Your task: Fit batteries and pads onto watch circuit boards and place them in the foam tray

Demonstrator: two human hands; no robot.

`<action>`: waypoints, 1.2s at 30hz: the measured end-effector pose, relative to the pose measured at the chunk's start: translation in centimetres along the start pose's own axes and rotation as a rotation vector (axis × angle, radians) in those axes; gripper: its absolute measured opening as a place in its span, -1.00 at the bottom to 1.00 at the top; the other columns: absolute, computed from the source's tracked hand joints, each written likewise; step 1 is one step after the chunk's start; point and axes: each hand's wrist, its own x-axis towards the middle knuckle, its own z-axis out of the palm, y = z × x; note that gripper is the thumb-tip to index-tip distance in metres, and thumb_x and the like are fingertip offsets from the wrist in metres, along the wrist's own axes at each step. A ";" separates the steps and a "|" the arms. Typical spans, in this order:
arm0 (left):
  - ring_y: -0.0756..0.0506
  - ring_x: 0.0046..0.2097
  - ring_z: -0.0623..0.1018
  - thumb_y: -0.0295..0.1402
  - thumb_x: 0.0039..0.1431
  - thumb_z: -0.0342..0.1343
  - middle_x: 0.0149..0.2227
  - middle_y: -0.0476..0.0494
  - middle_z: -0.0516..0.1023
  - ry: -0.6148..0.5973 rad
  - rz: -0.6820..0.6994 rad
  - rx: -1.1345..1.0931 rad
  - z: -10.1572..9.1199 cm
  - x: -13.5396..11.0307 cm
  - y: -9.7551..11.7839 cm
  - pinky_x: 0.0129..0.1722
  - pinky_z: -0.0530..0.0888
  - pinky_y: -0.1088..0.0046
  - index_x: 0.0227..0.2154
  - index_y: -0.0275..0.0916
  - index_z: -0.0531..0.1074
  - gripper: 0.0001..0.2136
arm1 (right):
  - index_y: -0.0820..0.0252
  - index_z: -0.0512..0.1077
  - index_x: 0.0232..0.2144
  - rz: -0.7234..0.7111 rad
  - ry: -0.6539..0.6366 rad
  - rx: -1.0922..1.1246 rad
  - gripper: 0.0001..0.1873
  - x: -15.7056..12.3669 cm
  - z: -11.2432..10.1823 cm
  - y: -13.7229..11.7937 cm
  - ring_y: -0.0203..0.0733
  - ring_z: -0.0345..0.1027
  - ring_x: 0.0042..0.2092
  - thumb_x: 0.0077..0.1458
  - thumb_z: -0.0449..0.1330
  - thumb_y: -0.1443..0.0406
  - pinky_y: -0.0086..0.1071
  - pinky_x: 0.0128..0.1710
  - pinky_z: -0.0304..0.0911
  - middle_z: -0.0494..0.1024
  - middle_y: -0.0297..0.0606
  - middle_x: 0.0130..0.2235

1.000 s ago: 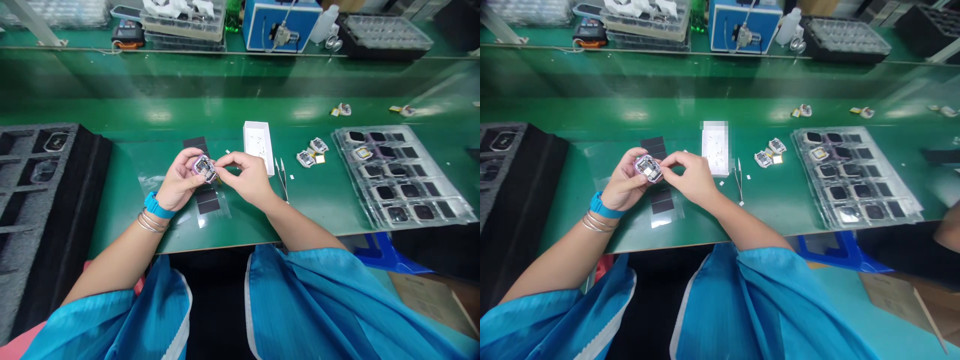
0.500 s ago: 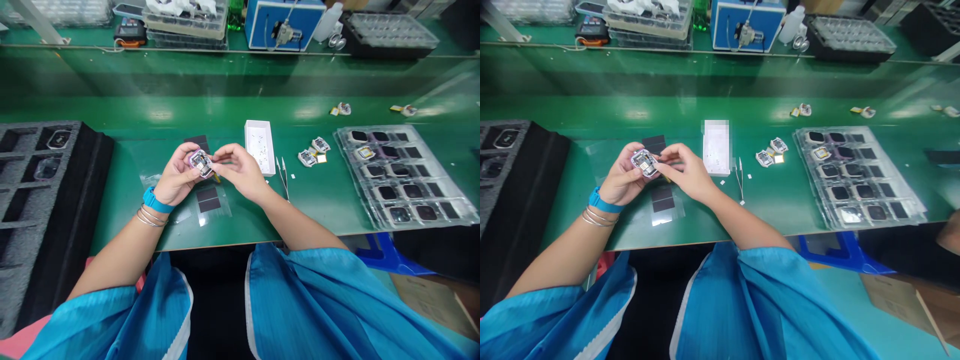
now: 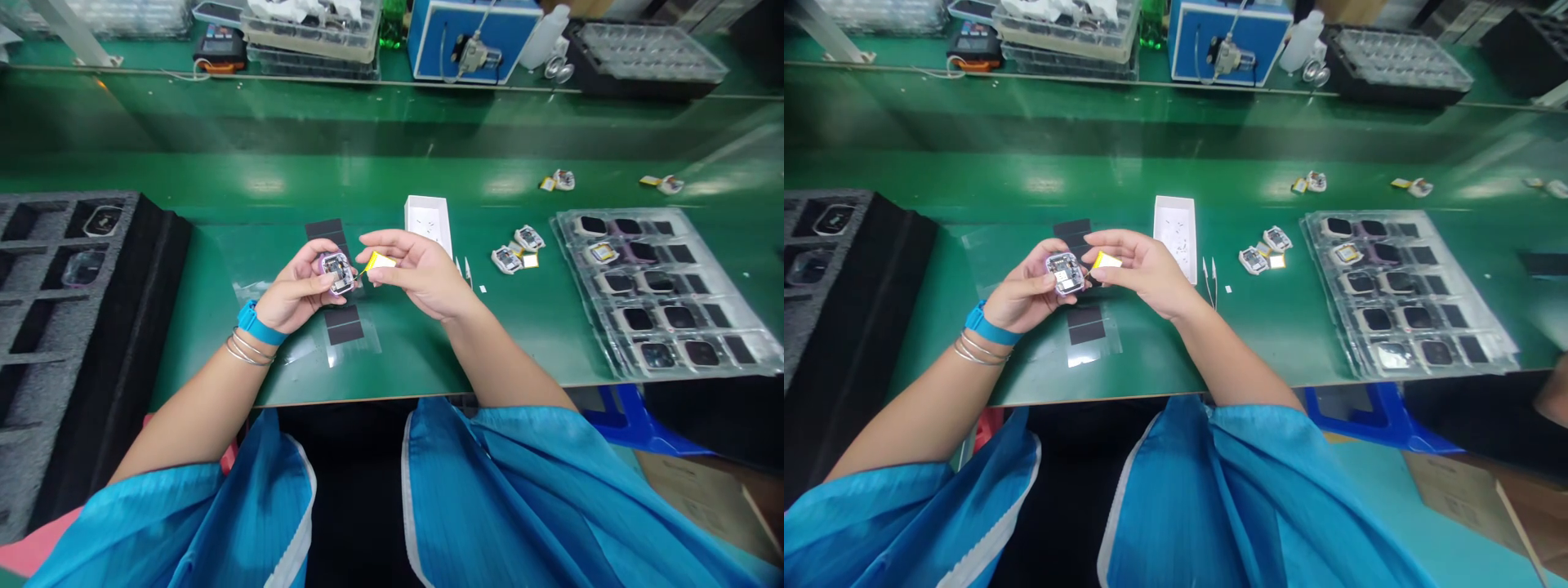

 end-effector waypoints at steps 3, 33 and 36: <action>-0.09 -0.29 0.64 -0.39 -0.15 0.42 -0.27 -0.02 0.58 -0.049 -0.048 -0.024 -0.1 0.1 -0.1 -0.44 0.59 0.54 -0.14 -0.15 0.37 -0.52 | 0.19 0.50 -0.17 -0.049 -0.035 -0.042 -0.60 -0.1 -0.1 0.2 -0.28 0.48 -0.16 -0.09 0.47 0.25 -0.34 -0.08 0.43 0.60 -0.31 -0.21; -0.12 -0.45 0.65 -0.53 -0.01 0.21 -0.42 -0.17 0.63 0.172 -0.182 0.047 1.4 0.8 -0.9 -0.49 0.57 0.46 -0.36 -0.32 0.41 -0.87 | 0.10 0.49 -0.13 -0.125 0.216 -0.435 -0.66 1.4 0.6 3.1 -0.26 0.44 -0.28 0.04 0.32 0.15 -0.33 -0.21 0.39 0.59 -0.31 -0.22; -0.12 -0.39 0.65 -0.55 0.02 0.17 -0.39 -0.23 0.64 0.213 -0.223 0.019 0.8 0.6 0.1 -0.40 0.61 0.39 -0.37 -0.34 0.42 -0.91 | 0.16 0.51 -0.29 -0.078 0.234 -0.648 -0.88 0.8 0.4 2.7 -0.25 0.44 -0.26 0.08 0.25 0.27 -0.33 -0.19 0.36 0.57 -0.30 -0.28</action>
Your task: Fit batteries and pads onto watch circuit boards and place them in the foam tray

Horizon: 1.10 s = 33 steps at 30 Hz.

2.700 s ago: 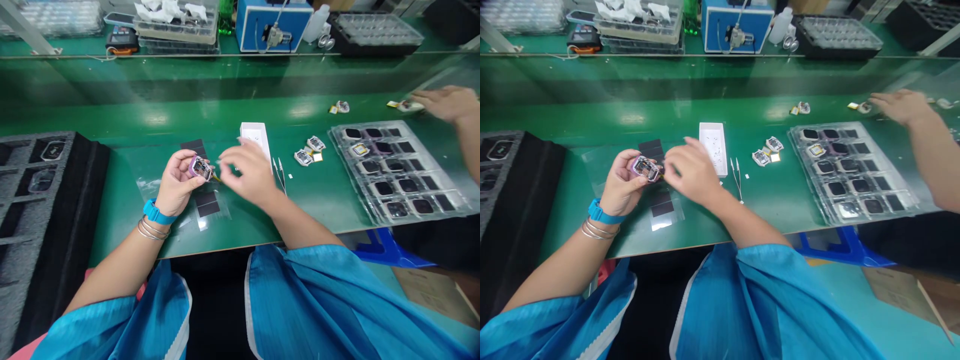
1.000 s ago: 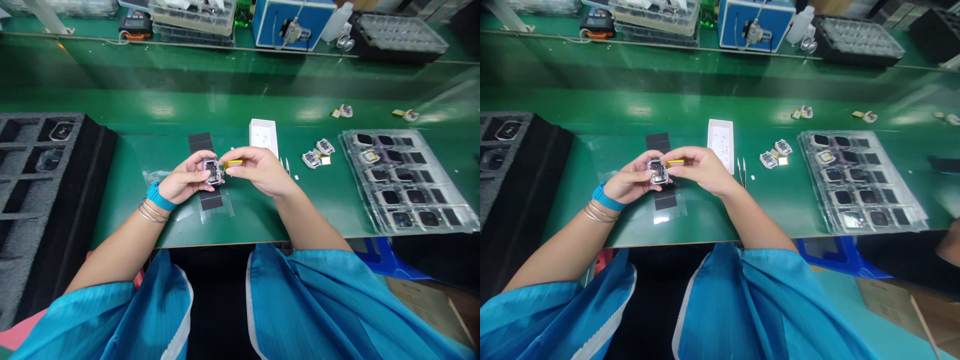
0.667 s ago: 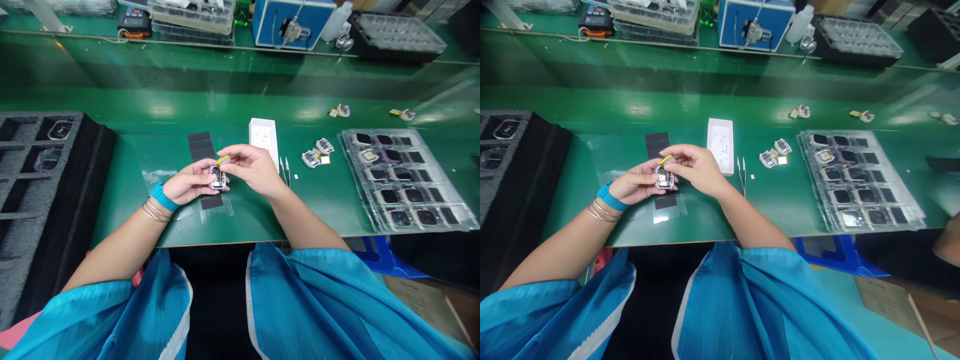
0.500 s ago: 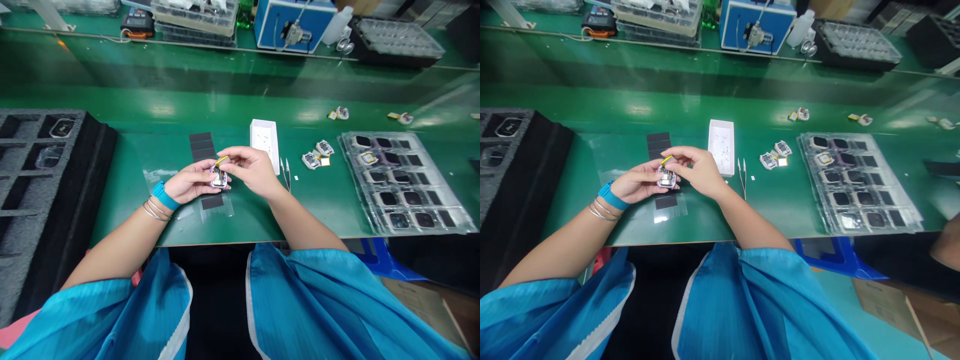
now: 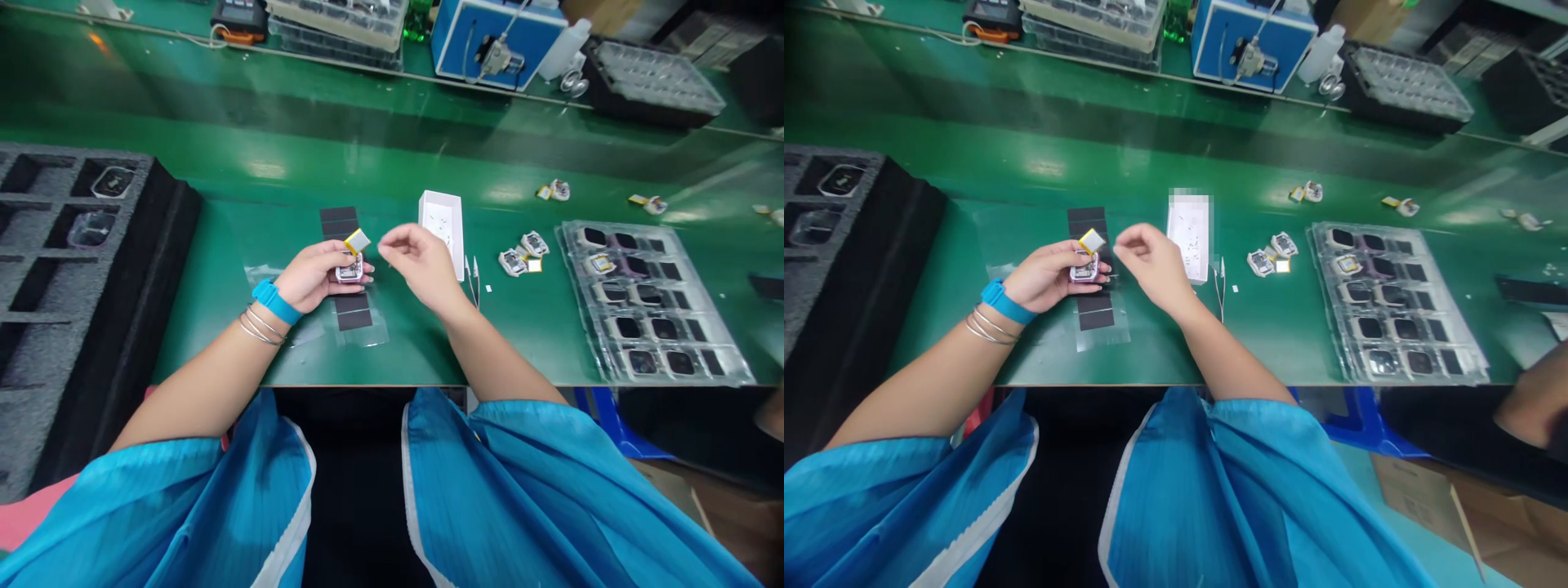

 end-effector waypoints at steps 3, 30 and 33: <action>-0.14 -0.32 0.66 -0.58 0.04 0.15 -0.37 -0.27 0.64 -0.012 -0.077 -0.005 -0.8 -0.2 0.6 -0.28 0.63 0.24 -0.38 -0.36 0.44 -0.93 | 0.20 0.52 -0.42 0.005 -0.213 -0.320 -0.94 -1.4 0.1 0.1 -0.22 0.41 -0.30 0.05 0.23 0.40 -0.27 -0.18 0.35 0.54 -0.27 -0.33; -0.12 -0.29 0.63 -0.52 0.01 0.18 -0.34 -0.23 0.63 -0.037 -0.114 0.057 -1.2 0.2 0.3 -0.14 0.58 0.11 -0.38 -0.31 0.42 -0.91 | 0.11 0.40 -0.37 -0.402 -0.089 -0.553 -0.84 -5.5 1.4 1.3 -0.05 0.32 -0.10 0.24 0.06 0.33 -0.09 -0.03 0.28 0.47 -0.13 -0.16; -0.12 -0.33 0.63 -0.54 0.00 0.17 -0.38 -0.22 0.63 -0.005 -0.087 0.098 -0.7 0.1 0.2 -0.26 0.60 0.20 -0.42 -0.31 0.39 -0.92 | 0.05 0.41 -0.44 -0.502 0.026 -0.433 -0.87 -5.1 -0.1 -0.7 -0.05 0.39 -0.16 0.18 0.16 0.26 -0.06 -0.06 0.29 0.53 -0.19 -0.24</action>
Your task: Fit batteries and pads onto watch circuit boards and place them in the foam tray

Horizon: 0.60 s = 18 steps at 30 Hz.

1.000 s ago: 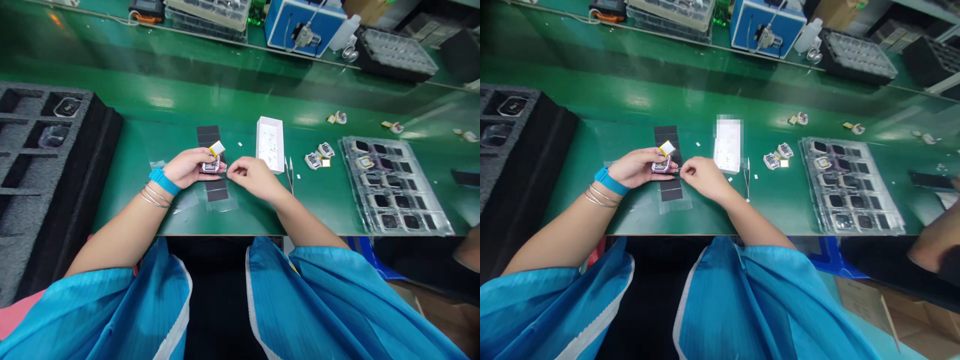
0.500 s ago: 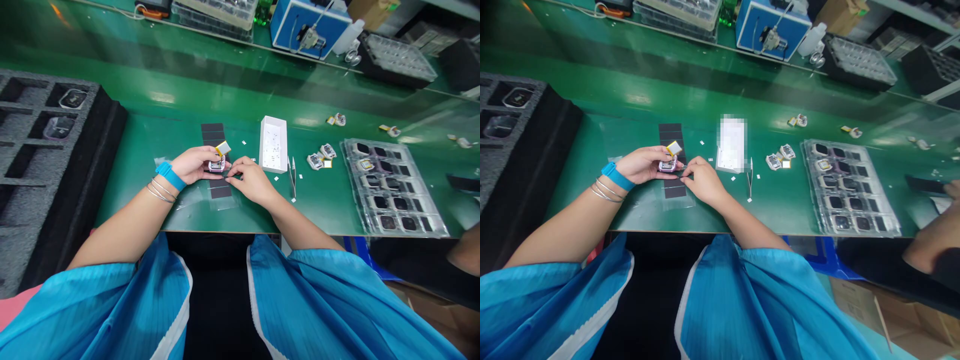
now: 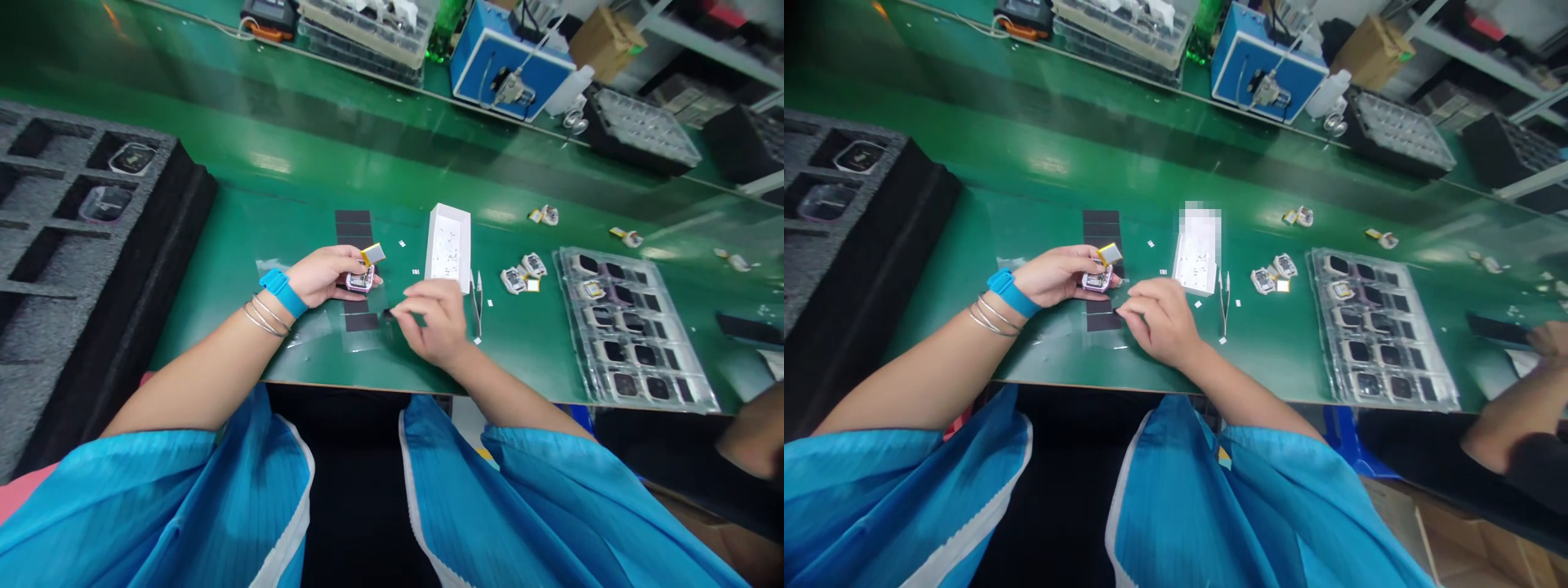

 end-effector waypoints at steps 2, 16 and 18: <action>-0.10 -0.39 0.62 -0.57 0.00 0.15 -0.44 -0.18 0.61 0.067 0.047 0.021 0.4 0.0 -0.1 -0.36 0.60 0.30 -0.44 -0.31 0.37 -0.91 | 0.06 0.40 -0.47 0.055 0.035 0.149 -0.86 1.9 -0.8 0.0 -0.08 0.43 -0.20 0.13 0.23 0.23 -0.08 -0.09 0.31 0.56 -0.23 -0.29; -0.03 -0.50 0.57 -0.62 0.02 0.14 -0.54 -0.05 0.51 0.161 0.121 0.033 1.6 0.4 -0.6 -0.51 0.56 0.49 -0.45 -0.32 0.36 -0.88 | 0.09 0.27 -0.33 0.501 -0.040 0.718 -0.59 3.3 3.6 2.6 -0.34 0.41 -0.35 -0.10 0.41 0.17 -0.38 -0.27 0.35 0.51 -0.44 -0.37; -0.01 -0.52 0.56 -0.63 0.05 0.13 -0.57 -0.01 0.49 0.159 0.112 0.049 1.6 0.4 -0.5 -0.52 0.56 0.50 -0.46 -0.32 0.34 -0.88 | 0.09 0.26 -0.33 0.461 -0.049 0.691 -0.63 3.3 3.5 2.7 -0.34 0.41 -0.34 -0.07 0.39 0.19 -0.38 -0.26 0.33 0.51 -0.45 -0.37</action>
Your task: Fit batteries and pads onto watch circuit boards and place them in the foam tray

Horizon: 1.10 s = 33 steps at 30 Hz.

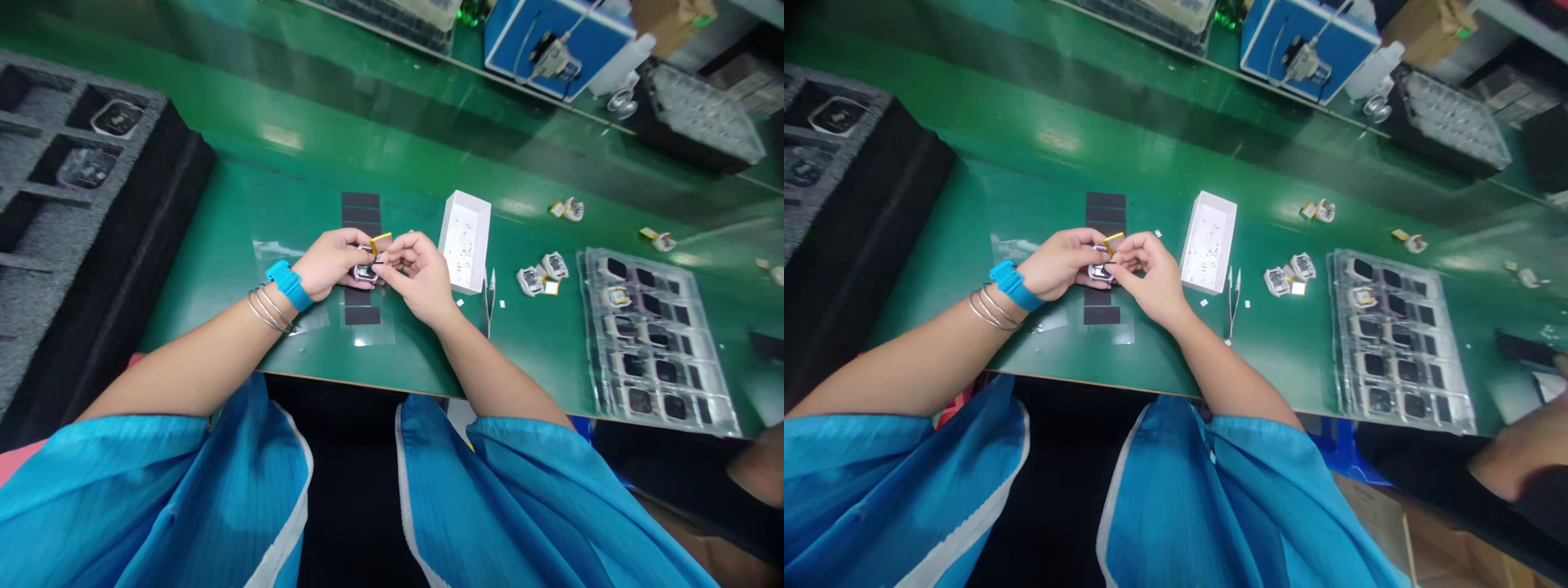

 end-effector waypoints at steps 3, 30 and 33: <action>0.02 -0.54 0.55 -0.65 0.07 0.09 -0.59 0.02 0.47 0.005 -0.011 0.033 0.1 -0.1 0.1 -0.53 0.56 0.52 -0.45 -0.32 0.33 -0.87 | 0.08 0.25 -0.33 -0.030 -0.032 -0.005 -0.66 0.0 -0.2 0.1 -0.35 0.40 -0.34 -0.02 0.36 0.22 -0.40 -0.28 0.32 0.50 -0.45 -0.37; -0.07 -0.46 0.61 -0.56 -0.01 0.16 -0.49 -0.04 0.55 -0.019 0.037 -0.007 0.0 0.0 -0.5 -0.45 0.59 0.42 -0.37 -0.31 0.38 -0.87 | 0.10 0.38 -0.24 -0.035 0.060 -0.247 -0.72 0.4 -1.3 0.9 -0.22 0.43 -0.21 0.08 0.31 0.12 -0.30 -0.19 0.39 0.48 -0.32 -0.23; -0.07 -0.40 0.64 -0.60 -0.05 0.14 -0.45 -0.05 0.57 -0.093 0.021 -0.070 -0.3 0.0 -0.4 -0.38 0.60 0.40 -0.32 -0.32 0.40 -0.81 | 0.13 0.43 -0.38 -0.101 0.135 -0.205 -0.81 0.4 -1.1 0.7 -0.25 0.44 -0.26 0.14 0.27 0.15 -0.31 -0.18 0.38 0.51 -0.35 -0.31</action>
